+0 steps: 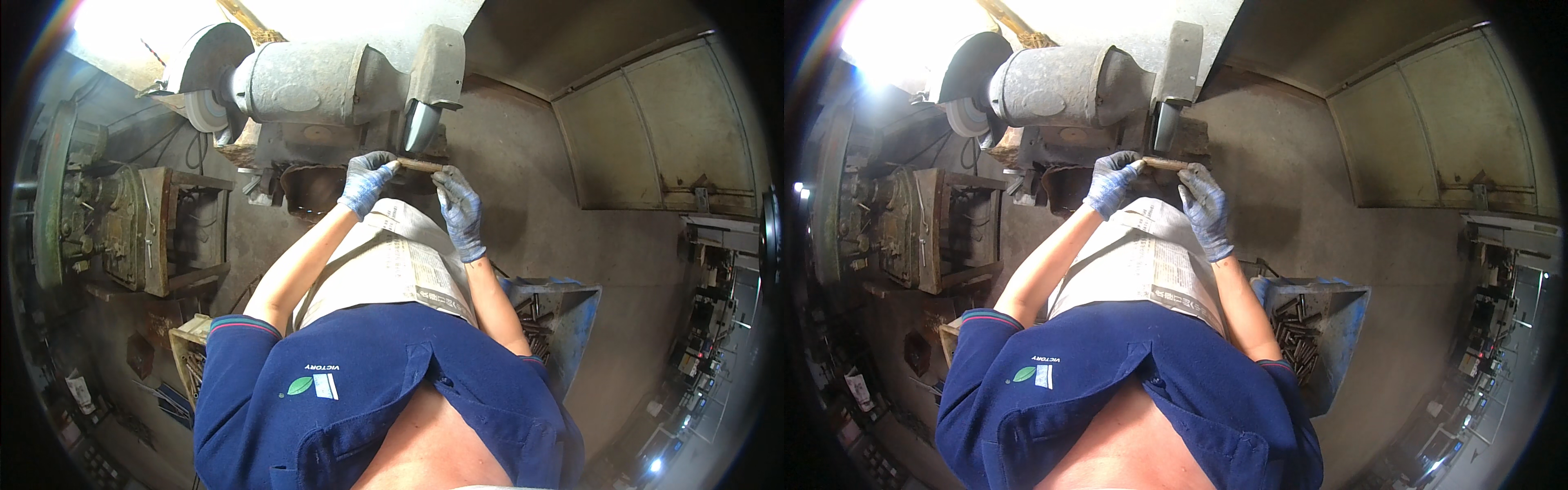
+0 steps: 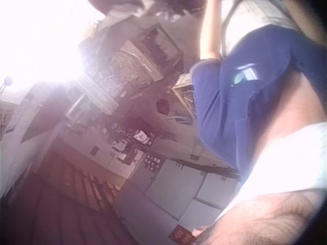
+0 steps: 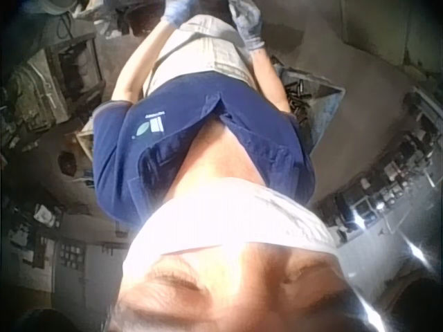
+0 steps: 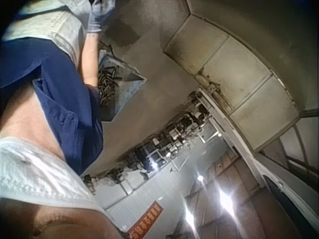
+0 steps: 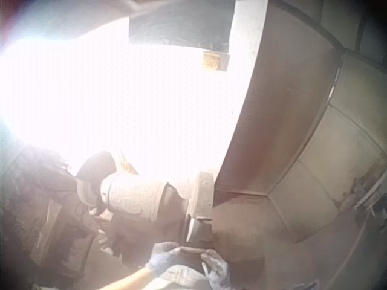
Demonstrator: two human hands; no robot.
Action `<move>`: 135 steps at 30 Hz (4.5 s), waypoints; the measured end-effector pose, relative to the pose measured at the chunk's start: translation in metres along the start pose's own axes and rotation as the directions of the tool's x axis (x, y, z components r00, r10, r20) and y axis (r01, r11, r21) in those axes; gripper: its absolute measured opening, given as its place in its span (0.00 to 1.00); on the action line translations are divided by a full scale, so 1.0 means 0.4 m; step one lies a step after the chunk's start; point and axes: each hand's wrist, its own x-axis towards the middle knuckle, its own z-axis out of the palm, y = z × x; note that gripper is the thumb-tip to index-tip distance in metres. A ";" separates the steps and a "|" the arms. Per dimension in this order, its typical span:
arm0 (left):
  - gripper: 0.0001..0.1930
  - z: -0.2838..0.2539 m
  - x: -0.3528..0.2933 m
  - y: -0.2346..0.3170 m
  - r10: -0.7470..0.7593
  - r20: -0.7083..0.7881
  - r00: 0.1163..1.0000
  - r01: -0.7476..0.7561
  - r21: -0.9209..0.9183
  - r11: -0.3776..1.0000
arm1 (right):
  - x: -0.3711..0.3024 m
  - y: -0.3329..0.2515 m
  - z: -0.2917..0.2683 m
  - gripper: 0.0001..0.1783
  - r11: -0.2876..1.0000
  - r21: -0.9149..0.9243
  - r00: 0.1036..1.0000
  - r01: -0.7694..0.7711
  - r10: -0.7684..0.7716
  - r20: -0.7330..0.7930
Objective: The person holds small metal parts against a bench grinder to smooth their surfaces, picking them from one container and placing the finished parts into another blue bin.
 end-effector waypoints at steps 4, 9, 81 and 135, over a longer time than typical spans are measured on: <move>0.04 0.023 0.027 -0.050 -0.005 -0.052 0.999 -0.003 -0.147 0.989 | 0.010 -0.009 -0.009 0.10 0.963 0.194 0.982 -0.187 0.188 0.017; 0.03 0.051 0.047 -0.073 -0.044 -0.087 0.995 0.017 -0.287 0.958 | 0.012 0.022 -0.006 0.09 0.924 0.304 0.967 -0.231 0.253 -0.035; 0.07 -0.022 -0.185 0.034 0.270 0.466 0.843 -0.369 0.134 0.920 | -0.196 -0.348 -0.141 0.29 0.951 -0.291 0.988 0.104 -0.134 -0.082; 0.15 -0.944 -1.128 -0.144 0.383 -0.895 0.227 0.543 0.443 0.713 | -0.217 -0.105 -0.192 0.13 0.985 -0.101 0.880 -0.138 0.168 0.445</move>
